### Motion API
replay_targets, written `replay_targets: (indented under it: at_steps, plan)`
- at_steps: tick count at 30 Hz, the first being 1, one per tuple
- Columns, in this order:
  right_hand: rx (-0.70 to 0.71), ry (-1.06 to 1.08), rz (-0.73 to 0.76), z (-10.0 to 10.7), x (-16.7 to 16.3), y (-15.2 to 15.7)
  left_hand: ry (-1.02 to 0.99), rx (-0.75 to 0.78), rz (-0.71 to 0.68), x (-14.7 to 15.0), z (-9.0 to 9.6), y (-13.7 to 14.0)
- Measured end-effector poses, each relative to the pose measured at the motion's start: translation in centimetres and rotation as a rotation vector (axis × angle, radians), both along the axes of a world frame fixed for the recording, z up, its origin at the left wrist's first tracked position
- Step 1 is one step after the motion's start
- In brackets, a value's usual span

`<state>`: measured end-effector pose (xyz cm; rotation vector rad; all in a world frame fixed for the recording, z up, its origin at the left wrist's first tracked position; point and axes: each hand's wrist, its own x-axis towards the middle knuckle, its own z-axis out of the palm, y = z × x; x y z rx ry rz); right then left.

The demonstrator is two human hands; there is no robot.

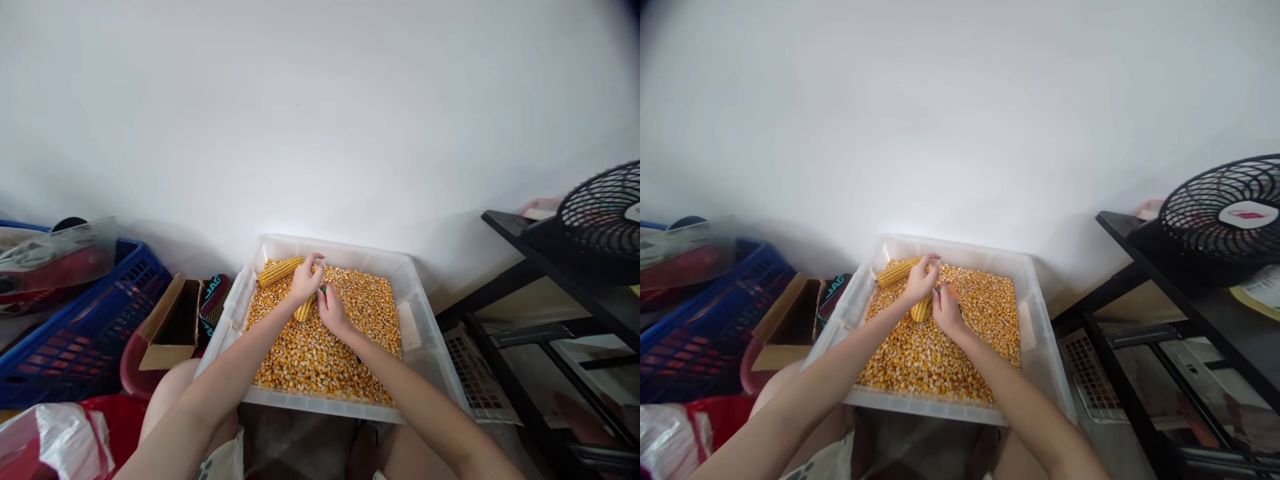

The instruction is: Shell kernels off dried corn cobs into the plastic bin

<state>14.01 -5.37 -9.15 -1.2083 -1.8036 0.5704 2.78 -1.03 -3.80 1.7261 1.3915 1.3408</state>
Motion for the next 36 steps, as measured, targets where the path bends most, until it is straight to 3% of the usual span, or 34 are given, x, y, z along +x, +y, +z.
replay_targets:
  at_steps: [5,13,16,21,26,33,36]
  plan:
    - [-0.009,0.037,-0.053,0.4,0.2,-0.4,-0.025,-0.028,-0.042,-0.1,-0.1,0.0]
    - [0.066,-0.091,0.059,1.0,0.1,-0.2,-0.127,-0.070,-0.031,-0.5,-0.2,0.9]
    - [0.067,-0.114,0.039,1.1,0.0,0.1,-0.129,-0.080,-0.047,-0.5,-0.2,0.8]
    - [-0.061,-0.039,-0.063,0.3,-0.1,0.9,-0.096,-0.051,-0.073,-0.3,0.0,0.4]
    - [-0.247,-0.023,0.005,-0.9,-0.1,1.0,-0.143,-0.037,-0.057,-0.4,0.2,-0.2]
    - [-0.235,0.153,-0.020,1.3,0.3,1.2,-0.238,-0.023,-0.072,-1.0,0.2,0.6]
    - [-0.272,0.128,0.004,1.8,0.5,1.2,-0.332,-0.046,0.000,-1.9,0.1,1.3]
